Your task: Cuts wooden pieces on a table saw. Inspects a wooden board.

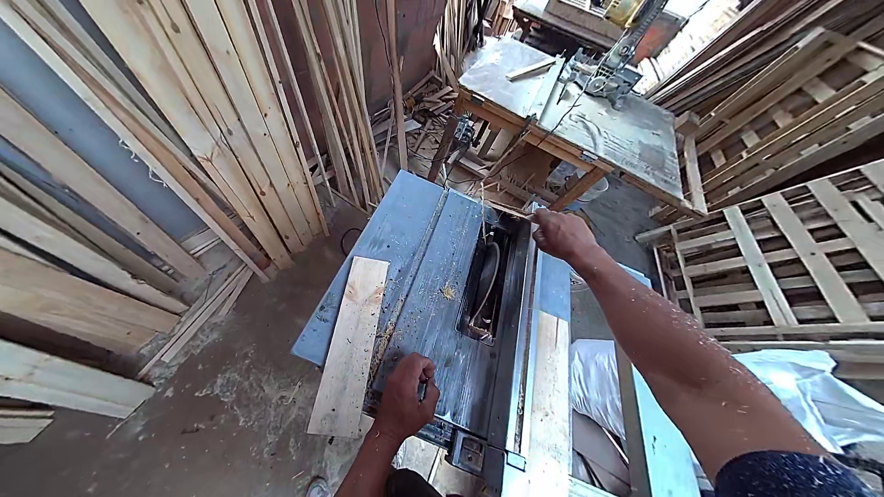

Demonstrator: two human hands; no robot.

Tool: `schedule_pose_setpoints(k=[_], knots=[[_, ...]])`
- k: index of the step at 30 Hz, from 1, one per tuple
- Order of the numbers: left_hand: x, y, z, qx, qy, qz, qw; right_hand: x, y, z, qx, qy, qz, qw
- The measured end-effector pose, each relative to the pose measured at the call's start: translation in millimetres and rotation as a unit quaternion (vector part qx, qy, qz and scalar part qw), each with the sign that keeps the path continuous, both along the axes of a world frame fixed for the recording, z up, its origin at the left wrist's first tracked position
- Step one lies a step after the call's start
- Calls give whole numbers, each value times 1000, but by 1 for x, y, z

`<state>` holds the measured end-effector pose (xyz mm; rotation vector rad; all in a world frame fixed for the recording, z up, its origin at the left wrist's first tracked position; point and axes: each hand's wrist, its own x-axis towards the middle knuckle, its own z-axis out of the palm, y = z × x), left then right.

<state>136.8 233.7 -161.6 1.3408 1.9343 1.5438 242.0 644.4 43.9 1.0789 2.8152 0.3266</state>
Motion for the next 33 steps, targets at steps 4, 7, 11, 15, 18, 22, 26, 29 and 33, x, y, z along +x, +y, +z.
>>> schedule_pose_setpoints(k=[4, 7, 11, 15, 18, 22, 26, 29, 33], knots=[[2, 1, 4, -5, -5, -9, 1000, 60, -53, 36, 53, 112, 55, 991], [5, 0, 6, -16, 2, -21, 1000, 121, -127, 57, 108, 193, 101, 970], [2, -23, 31, -90, -30, -78, 992, 201, -259, 68, 169, 257, 128, 943], [21, -69, 92, -116, -216, -195, 950, 250, -413, 48, 203, 314, 125, 919], [59, -121, 121, -88, -383, -340, 854, 261, -520, 4, 156, 338, 114, 921], [93, -204, 130, -86, -565, -309, 760, 258, -624, -69, 24, 362, 77, 929], [73, -259, 121, -82, -498, -285, 815, 243, -667, -100, -187, 376, -4, 907], [61, -292, 123, -76, -450, -286, 842, 232, -689, -91, -275, 413, -46, 867], [70, -335, 143, -72, -448, -238, 859, 205, -699, -57, -356, 386, -118, 843]])
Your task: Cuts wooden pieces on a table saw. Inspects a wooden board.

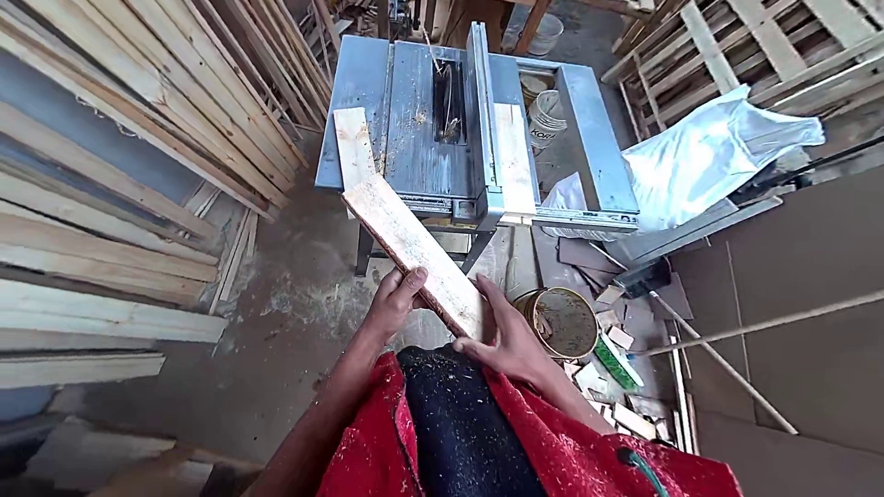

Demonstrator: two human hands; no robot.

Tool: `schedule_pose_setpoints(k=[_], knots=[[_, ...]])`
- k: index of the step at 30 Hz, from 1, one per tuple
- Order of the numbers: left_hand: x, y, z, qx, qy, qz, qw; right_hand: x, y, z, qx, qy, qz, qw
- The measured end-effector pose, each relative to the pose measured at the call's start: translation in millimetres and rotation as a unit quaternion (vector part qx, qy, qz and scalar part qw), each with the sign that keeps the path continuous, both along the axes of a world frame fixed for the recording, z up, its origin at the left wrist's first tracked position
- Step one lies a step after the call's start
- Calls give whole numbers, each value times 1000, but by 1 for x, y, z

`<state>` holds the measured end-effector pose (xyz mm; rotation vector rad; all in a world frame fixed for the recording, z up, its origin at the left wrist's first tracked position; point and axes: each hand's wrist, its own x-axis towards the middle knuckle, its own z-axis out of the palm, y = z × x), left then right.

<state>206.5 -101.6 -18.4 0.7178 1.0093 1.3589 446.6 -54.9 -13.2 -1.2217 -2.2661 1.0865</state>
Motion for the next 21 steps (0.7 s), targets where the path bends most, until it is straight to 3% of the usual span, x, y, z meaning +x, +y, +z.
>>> schedule_pose_setpoints(k=[2, 6, 11, 14, 21], knots=[[6, -13, 3, 6, -20, 51, 998, -6, -2, 5, -6, 2, 19, 1000], [18, -51, 11, 2, -33, 135, 990, -3, -14, 8, -62, 124, 76, 987], [65, -98, 16, -28, 9, 220, 975, 21, -37, 5, -38, 21, 157, 987], [96, -131, 13, -42, 25, 254, 966, 41, -52, -4, -78, 24, 207, 975], [141, -236, 3, -29, 43, 303, 952, 55, -99, -28, -319, 147, 336, 874]])
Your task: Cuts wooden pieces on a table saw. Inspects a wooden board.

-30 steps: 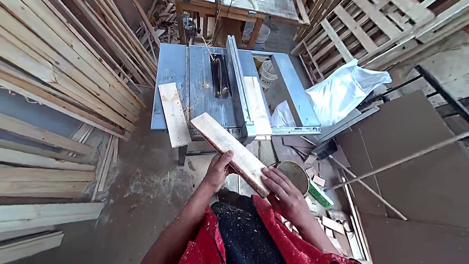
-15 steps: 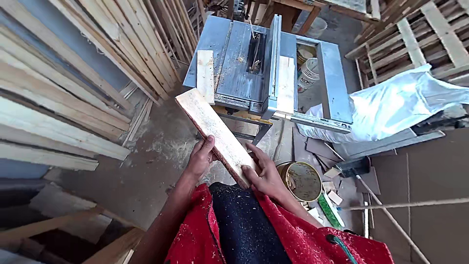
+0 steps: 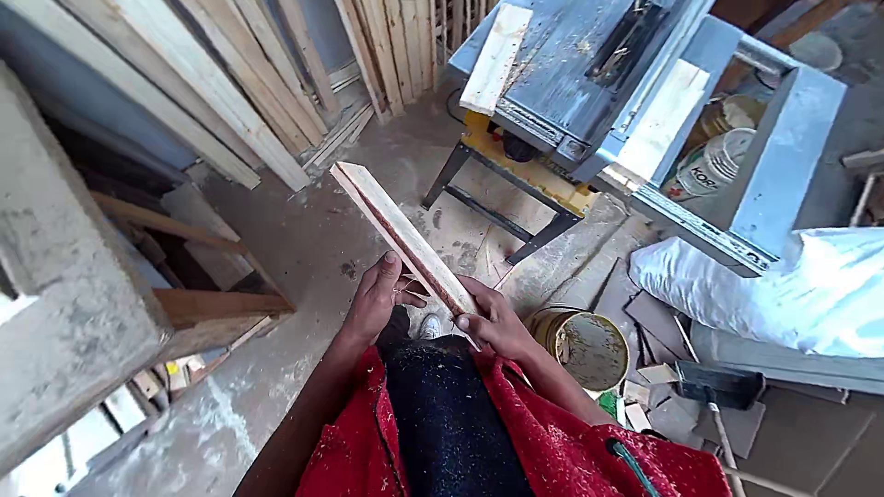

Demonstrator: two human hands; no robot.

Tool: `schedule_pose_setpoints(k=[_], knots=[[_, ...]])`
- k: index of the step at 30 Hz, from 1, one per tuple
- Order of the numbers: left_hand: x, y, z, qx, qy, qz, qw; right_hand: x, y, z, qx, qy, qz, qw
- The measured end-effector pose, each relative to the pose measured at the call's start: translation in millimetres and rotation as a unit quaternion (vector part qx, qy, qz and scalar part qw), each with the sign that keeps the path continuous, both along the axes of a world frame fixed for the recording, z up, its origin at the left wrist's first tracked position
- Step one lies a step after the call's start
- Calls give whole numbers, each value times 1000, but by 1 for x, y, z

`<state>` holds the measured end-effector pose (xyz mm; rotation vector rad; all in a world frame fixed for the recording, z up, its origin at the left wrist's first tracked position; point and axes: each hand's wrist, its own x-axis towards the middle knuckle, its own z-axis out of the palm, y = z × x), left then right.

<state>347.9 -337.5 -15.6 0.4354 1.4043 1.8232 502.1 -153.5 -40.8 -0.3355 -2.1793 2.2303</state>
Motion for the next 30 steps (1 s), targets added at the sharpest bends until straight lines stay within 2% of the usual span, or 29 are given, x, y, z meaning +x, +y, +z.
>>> schedule_pose_setpoints(k=[4, 9, 13, 17, 21, 25, 27, 30], knots=[[13, -57, -8, 11, -4, 59, 998, -11, -38, -1, -34, -7, 65, 997], [28, -139, -18, 34, -31, 123, 991, -22, -92, 7, 49, -28, 124, 991], [27, -228, -35, 36, -41, 179, 982, -30, -142, 2, 127, -35, 178, 975], [35, -330, -43, 11, -64, 234, 970, -33, -206, -13, 143, -58, 236, 959], [54, -415, -67, -2, -86, 203, 975, -52, -269, -28, 117, -72, 317, 938], [82, -461, -79, 27, -101, 172, 980, -72, -344, -9, 148, -105, 358, 916], [88, -477, -88, 58, -96, 183, 977, -90, -374, -8, 166, -115, 378, 904], [95, -494, -95, 98, -96, 227, 964, -113, -415, -6, 142, -136, 410, 891]])
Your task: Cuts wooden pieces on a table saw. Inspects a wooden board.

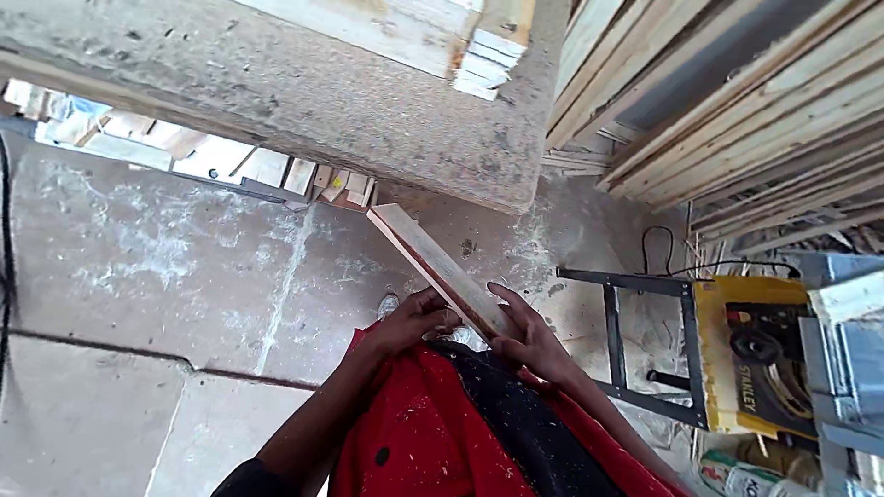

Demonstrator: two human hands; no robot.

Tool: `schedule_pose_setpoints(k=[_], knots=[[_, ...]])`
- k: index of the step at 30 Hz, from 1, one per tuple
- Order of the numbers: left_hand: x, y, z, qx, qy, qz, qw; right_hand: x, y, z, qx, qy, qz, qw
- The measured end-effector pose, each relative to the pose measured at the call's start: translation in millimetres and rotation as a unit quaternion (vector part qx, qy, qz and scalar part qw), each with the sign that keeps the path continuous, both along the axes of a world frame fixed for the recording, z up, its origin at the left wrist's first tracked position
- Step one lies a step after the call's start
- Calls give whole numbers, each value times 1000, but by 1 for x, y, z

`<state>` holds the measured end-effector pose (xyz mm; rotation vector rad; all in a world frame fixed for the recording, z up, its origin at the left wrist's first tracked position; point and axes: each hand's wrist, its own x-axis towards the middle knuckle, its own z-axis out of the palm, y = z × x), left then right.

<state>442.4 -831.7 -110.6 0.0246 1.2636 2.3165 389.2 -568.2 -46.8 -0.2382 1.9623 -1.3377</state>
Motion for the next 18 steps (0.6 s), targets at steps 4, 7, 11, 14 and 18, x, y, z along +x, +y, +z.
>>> schedule_pose_setpoints(k=[4, 7, 11, 14, 18], knots=[[10, -17, -4, 16, -39, 64, 997, -20, -49, -9, -18, -45, 35, 998], [18, -27, -16, 56, -79, 105, 990, -25, -78, -31, -39, -89, 66, 993], [28, -33, -40, 166, -65, 161, 971, -26, -106, -46, -47, -137, 91, 985], [33, -35, -42, 215, -66, 205, 952, -25, -121, -39, -36, -133, 119, 983], [34, -40, -39, 249, -68, 234, 937, -26, -132, -20, 14, -66, 120, 990]])
